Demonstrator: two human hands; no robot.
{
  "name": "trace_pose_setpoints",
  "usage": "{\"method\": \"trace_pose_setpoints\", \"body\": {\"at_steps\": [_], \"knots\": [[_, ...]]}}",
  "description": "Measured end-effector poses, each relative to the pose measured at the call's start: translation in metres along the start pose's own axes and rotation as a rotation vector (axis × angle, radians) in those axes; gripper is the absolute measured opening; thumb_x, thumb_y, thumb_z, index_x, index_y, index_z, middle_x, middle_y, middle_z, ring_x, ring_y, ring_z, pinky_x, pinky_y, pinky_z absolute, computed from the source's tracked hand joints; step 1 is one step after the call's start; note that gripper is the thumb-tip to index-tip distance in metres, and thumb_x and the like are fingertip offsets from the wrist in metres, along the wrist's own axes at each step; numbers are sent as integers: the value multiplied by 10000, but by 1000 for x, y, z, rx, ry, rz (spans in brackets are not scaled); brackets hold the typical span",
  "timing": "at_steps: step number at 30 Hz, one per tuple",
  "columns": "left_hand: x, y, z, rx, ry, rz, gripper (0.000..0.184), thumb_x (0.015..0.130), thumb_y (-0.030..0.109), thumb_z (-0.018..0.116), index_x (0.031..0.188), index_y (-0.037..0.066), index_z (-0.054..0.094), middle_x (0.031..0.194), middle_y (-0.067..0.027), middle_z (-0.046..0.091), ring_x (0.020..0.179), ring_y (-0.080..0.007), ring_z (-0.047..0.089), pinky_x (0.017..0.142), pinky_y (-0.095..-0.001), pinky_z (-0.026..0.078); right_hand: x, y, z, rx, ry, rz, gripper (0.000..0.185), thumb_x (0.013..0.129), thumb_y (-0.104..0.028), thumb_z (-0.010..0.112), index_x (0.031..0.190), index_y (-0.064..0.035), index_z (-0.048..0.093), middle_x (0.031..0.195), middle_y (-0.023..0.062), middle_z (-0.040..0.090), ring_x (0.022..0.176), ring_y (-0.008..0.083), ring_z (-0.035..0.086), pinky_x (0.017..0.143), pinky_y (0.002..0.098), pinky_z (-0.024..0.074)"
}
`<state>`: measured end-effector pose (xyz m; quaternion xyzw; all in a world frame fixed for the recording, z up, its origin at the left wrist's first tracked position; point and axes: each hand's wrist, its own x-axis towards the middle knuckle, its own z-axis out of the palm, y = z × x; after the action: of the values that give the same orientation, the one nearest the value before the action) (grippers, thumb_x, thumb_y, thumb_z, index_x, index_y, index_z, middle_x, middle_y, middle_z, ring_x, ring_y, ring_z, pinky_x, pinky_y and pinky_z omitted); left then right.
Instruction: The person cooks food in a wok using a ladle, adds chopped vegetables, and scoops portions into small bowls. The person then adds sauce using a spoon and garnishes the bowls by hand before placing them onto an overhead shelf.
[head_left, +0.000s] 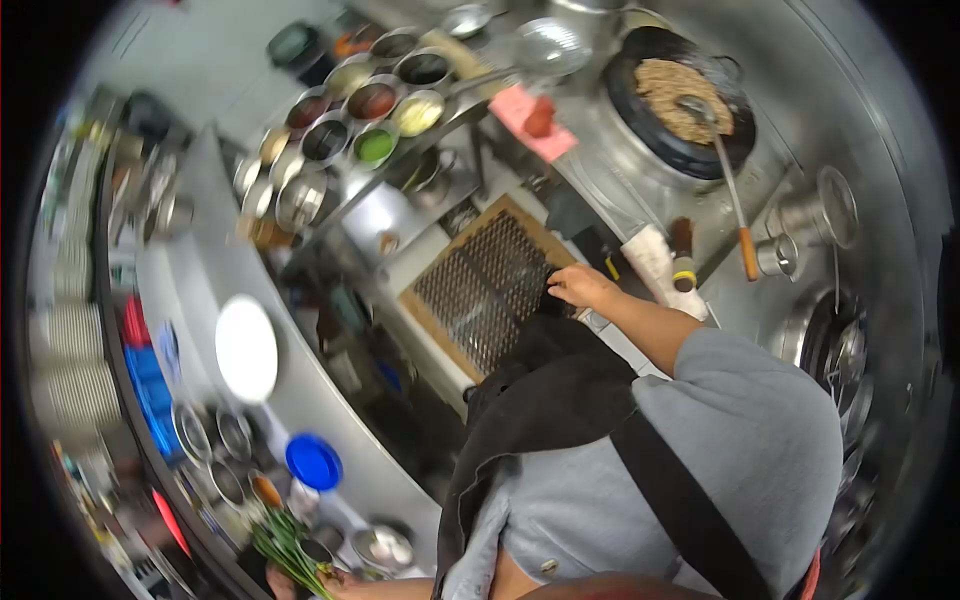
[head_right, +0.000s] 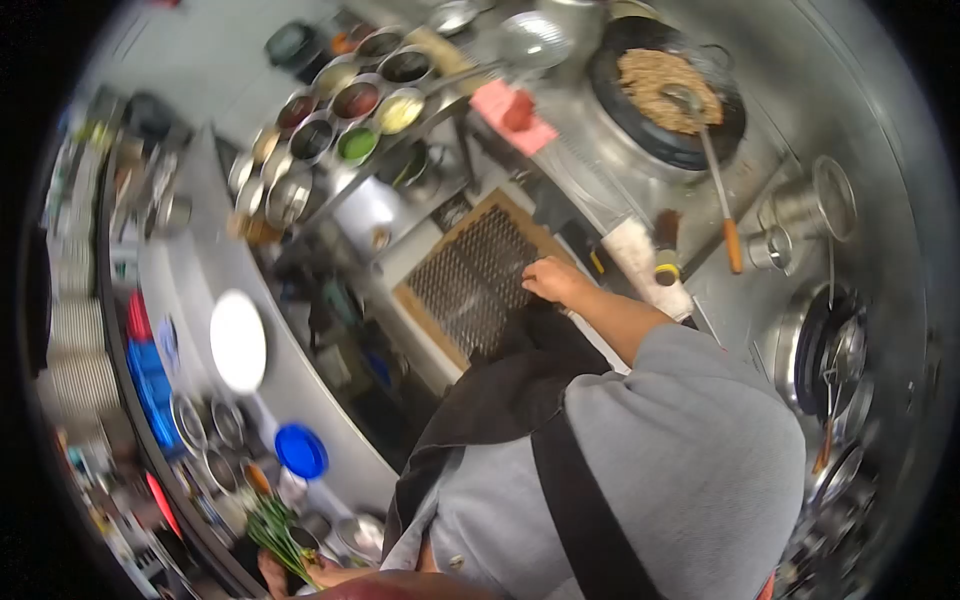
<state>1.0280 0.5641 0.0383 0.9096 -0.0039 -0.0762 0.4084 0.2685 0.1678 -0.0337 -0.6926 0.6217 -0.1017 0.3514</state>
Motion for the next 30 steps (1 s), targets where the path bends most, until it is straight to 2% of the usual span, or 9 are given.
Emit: {"method": "trace_pose_setpoints", "body": {"at_steps": [3, 6, 9, 12, 15, 20, 24, 28, 30], "knots": [[-47, 102, 115, -392, -396, 62, 371, 901, 323, 543, 1134, 37, 586, 1027, -107, 647, 908, -215, 625, 755, -332, 505, 6, 24, -69, 41, 97, -47, 309, 839, -285, 615, 1036, -54, 669, 876, 160, 671, 888, 320, 637, 803, 392, 492], [-197, 250, 279, -689, -960, 109, 370, 905, 165, 584, 1240, 26, 512, 1092, -71, 591, 951, -160, 570, 782, -241, 465, 0, 48, -157, -12, 539, 0, 324, 812, -261, 644, 1066, -60, 658, 952, 152, 631, 919, 324, 596, 844, 393, 470], [-392, 392, 410, -517, -1307, 182, 349, 920, 92, 547, 1260, 30, 499, 1098, -80, 589, 941, -163, 572, 799, -266, 469, -47, 104, -232, -182, 909, 113, 407, 772, -213, 677, 1141, -55, 611, 1015, 147, 597, 959, 319, 570, 857, 397, 460], [-564, 483, 493, -473, -1772, 325, 334, 882, 41, 572, 1213, 16, 527, 1091, -89, 589, 941, -176, 579, 817, -287, 469, -112, 159, -244, -358, 955, 311, 497, 757, -178, 680, 1221, -60, 549, 1090, 156, 590, 1003, 333, 559, 883, 404, 447], [-725, 535, 534, -307, -2116, 614, 294, 844, -12, 566, 1135, 18, 567, 1049, -88, 594, 962, -198, 586, 802, -316, 499, -155, 178, -209, -66, 734, 661, 499, 755, -105, 614, 1241, -51, 512, 939, 204, 625, 875, 383, 593, 790, 450, 466], [-915, 568, 574, -11, -2189, 1143, 317, 820, -75, 507, 1106, 20, 605, 1039, -78, 613, 896, -186, 620, 769, -325, 565, -196, 155, -190, 91, 739, 780, 476, 750, -72, 561, 1222, -38, 511, 691, 215, 593, 687, 399, 596, 644, 471, 464], [-992, 590, 597, -229, -1397, 1849, 278, 806, 49, 566, 1044, 141, 675, 916, -87, 701, 892, -230, 661, 756, -371, 521, -216, 130, -182, 207, 823, 869, 466, 744, -70, 565, 1209, -65, 528, 654, 197, 571, 642, 377, 587, 597, 445, 450], [-1035, 602, 590, -262, -1489, 1818, 273, 823, 125, 586, 1085, 153, 657, 998, -114, 683, 958, -300, 641, 827, -390, 505, -217, 129, -165, 408, 895, 920, 456, 746, -74, 568, 1202, -86, 547, 591, 170, 528, 564, 339, 560, 578, 415, 448], [-1048, 592, 584, -226, -1969, 1426, 276, 844, 179, 572, 1109, 167, 647, 1025, -135, 667, 986, -337, 618, 898, -389, 476, -210, 130, -160, 502, 926, 938, 452, 763, -67, 556, 1215, -70, 552, 567, 132, 515, 493, 246, 532, 532, 368, 444]]}}
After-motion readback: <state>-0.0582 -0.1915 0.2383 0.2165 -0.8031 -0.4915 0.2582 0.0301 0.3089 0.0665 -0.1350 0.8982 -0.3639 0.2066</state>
